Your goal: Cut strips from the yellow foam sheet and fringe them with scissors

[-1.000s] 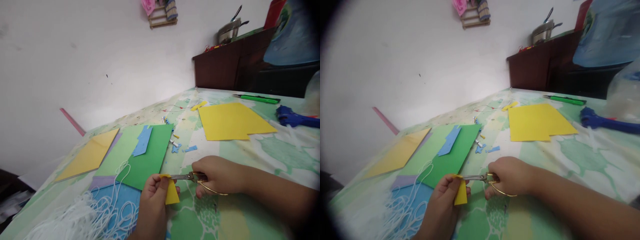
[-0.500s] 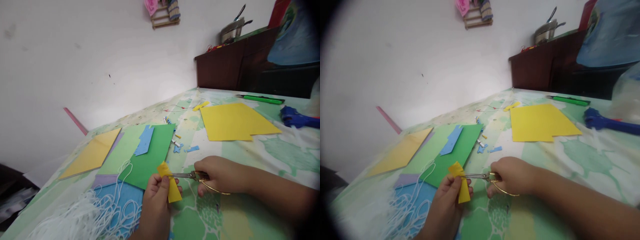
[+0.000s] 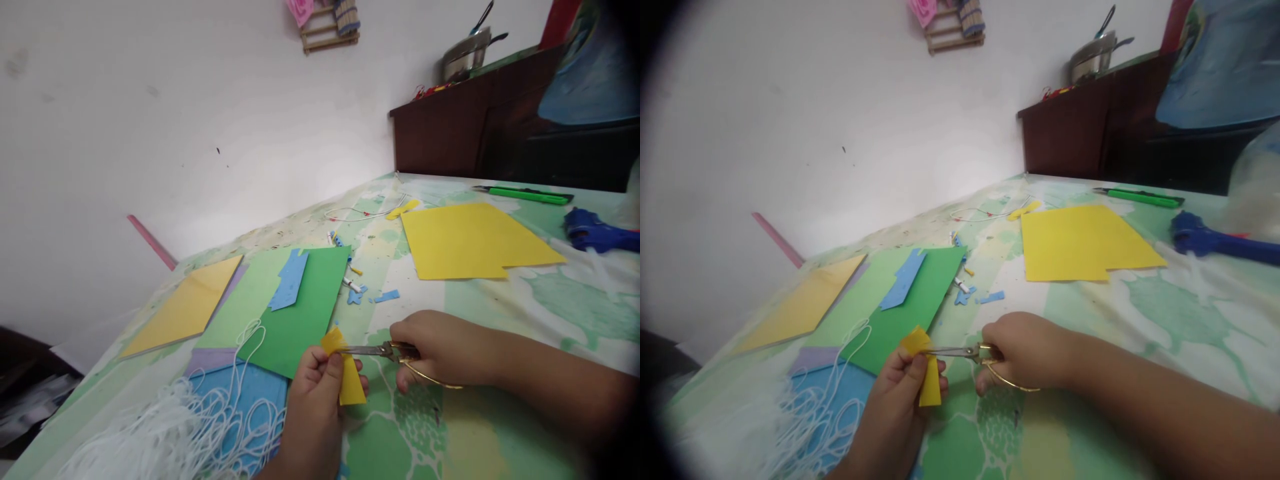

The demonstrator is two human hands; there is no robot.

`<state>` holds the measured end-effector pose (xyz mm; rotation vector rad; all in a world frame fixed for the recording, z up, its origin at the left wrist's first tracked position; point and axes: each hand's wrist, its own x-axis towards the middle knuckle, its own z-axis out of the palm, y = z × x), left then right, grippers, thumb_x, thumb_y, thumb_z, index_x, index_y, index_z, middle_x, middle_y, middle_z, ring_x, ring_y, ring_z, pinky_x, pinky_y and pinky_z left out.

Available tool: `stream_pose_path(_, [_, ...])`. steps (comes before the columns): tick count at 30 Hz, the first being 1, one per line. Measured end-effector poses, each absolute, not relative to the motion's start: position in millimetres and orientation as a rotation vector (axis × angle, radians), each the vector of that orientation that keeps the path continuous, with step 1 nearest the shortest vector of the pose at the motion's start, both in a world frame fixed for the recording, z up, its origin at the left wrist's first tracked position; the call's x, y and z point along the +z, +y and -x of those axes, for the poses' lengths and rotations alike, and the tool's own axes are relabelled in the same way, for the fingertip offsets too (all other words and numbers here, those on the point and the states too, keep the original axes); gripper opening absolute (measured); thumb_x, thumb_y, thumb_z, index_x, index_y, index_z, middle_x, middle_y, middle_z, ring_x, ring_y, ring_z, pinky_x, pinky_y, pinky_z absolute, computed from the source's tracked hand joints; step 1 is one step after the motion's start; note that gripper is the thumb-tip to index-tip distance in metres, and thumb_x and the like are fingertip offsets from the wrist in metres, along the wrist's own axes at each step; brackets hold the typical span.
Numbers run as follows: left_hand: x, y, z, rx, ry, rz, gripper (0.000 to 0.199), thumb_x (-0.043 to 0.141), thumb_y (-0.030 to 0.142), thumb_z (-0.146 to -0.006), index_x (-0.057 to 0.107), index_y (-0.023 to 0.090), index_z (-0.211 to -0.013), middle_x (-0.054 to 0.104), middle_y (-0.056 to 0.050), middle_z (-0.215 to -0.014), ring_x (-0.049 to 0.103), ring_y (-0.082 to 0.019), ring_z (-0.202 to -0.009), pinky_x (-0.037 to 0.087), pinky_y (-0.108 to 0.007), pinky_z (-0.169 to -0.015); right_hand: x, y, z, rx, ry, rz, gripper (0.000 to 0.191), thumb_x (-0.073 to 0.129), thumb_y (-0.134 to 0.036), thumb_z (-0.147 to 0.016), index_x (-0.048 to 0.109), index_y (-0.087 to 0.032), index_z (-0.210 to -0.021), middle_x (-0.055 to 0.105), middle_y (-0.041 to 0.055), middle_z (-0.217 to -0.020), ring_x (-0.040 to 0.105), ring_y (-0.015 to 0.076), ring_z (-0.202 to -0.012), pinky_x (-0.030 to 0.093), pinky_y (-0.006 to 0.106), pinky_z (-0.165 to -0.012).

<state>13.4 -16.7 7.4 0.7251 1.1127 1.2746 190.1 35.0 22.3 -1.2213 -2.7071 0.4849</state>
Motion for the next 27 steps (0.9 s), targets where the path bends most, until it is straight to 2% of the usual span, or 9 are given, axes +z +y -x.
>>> stream_pose_path(12, [7.8,-16.9,-13.4,1.266,1.112,-0.726,0.013,0.051,0.026,-0.072,0.040,0.018,-0.071,0.059,0.003,-0.059,0.054,-0.007,-0.048,0.040,-0.017,-0.047,23.8,35.2,-189.3,0.545,-2.695,1.192,0.031,0.049,-0.048,-0.067,0.050,-0.018,-0.061,0.056,-0.0002,-0.054,0.045,0.0116,-0.047,0.023,0.020,-0.040])
stream_pose_path(20, [6.7,-18.9,-12.5,1.258,1.086,-0.741,0.013,0.050,0.025,-0.073,0.039,0.018,-0.070,0.060,0.003,-0.059,0.054,-0.007,-0.048,0.039,-0.018,-0.048,22.5,36.0,-190.0,0.465,-2.711,1.196,0.035,0.049,-0.054,-0.063,0.050,-0.019,-0.059,0.054,-0.0012,-0.052,0.042,0.0110,-0.044,0.021,0.019,-0.037])
stream_pose_path(27, [9.9,-17.9,-13.1,1.259,1.076,-0.726,0.012,0.049,0.025,-0.073,0.041,0.018,-0.068,0.060,0.003,-0.057,0.054,-0.007,-0.047,0.038,-0.017,-0.047,22.0,35.7,-189.6,0.458,-2.703,1.171,0.032,0.049,-0.050,-0.066,0.051,-0.018,-0.061,0.055,-0.0003,-0.052,0.044,0.0118,-0.046,0.021,0.020,-0.039])
